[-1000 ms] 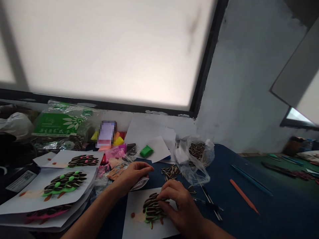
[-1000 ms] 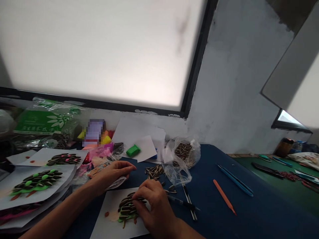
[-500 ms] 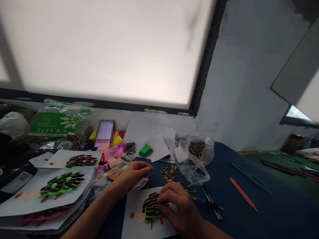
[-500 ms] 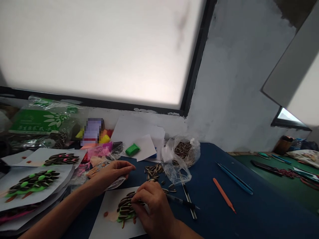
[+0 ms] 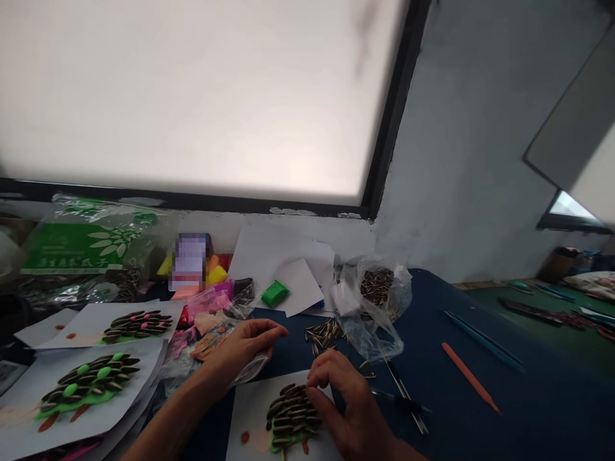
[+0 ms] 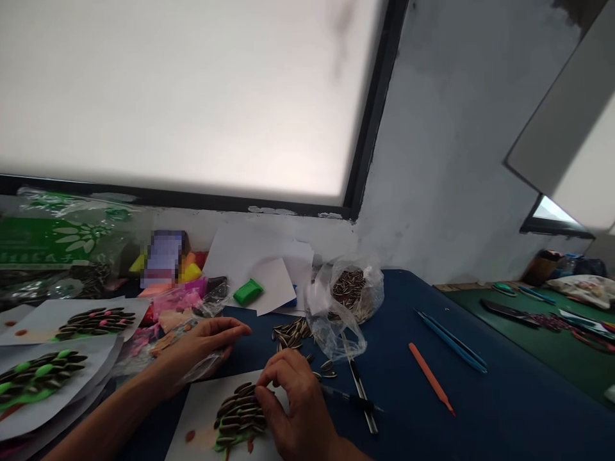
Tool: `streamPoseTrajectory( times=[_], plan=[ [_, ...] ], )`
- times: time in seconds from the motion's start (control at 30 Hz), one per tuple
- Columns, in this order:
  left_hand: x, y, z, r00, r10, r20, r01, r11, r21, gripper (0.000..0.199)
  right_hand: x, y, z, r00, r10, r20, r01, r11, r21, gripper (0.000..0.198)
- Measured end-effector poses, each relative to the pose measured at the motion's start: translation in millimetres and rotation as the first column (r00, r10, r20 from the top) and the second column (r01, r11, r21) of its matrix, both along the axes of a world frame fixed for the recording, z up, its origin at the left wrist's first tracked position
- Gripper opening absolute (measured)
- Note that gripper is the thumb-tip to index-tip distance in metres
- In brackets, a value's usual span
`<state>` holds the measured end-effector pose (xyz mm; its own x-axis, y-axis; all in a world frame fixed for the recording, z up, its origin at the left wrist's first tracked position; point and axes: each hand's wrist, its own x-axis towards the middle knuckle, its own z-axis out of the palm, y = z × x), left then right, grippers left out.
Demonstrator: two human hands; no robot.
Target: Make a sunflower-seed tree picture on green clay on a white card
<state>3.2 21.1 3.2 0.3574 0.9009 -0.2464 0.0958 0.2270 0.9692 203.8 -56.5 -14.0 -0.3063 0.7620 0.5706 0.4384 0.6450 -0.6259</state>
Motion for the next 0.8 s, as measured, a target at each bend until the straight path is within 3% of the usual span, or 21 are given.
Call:
streamPoseTrajectory(
  times=[0.1, 0.33, 0.8],
  plan=[
    [2.0, 0.8, 1.0, 1.000, -0.005, -0.027, 0.005, 1.000, -0.015, 0.067, 0.7, 3.1, -3.2, 1.000, 0.020, 0.007, -0.020, 0.999, 0.035, 0.011],
    [4.8, 0.9, -0.4, 0.994, 0.010, -0.108, 0.001, 0.995, 0.102, 0.058, -0.3, 6.6, -12.3, 0.995, 0.039, -0.089, -0.036, 0.999, 0.035, 0.018],
    [3.3, 2.6, -7.4, 0.990, -0.029, -0.138, 0.048, 0.990, 0.130, 0.054, 1.4, 1.4, -8.2, 0.997, 0.072, 0.022, -0.072, 0.997, -0.017, 0.010]
  ],
)
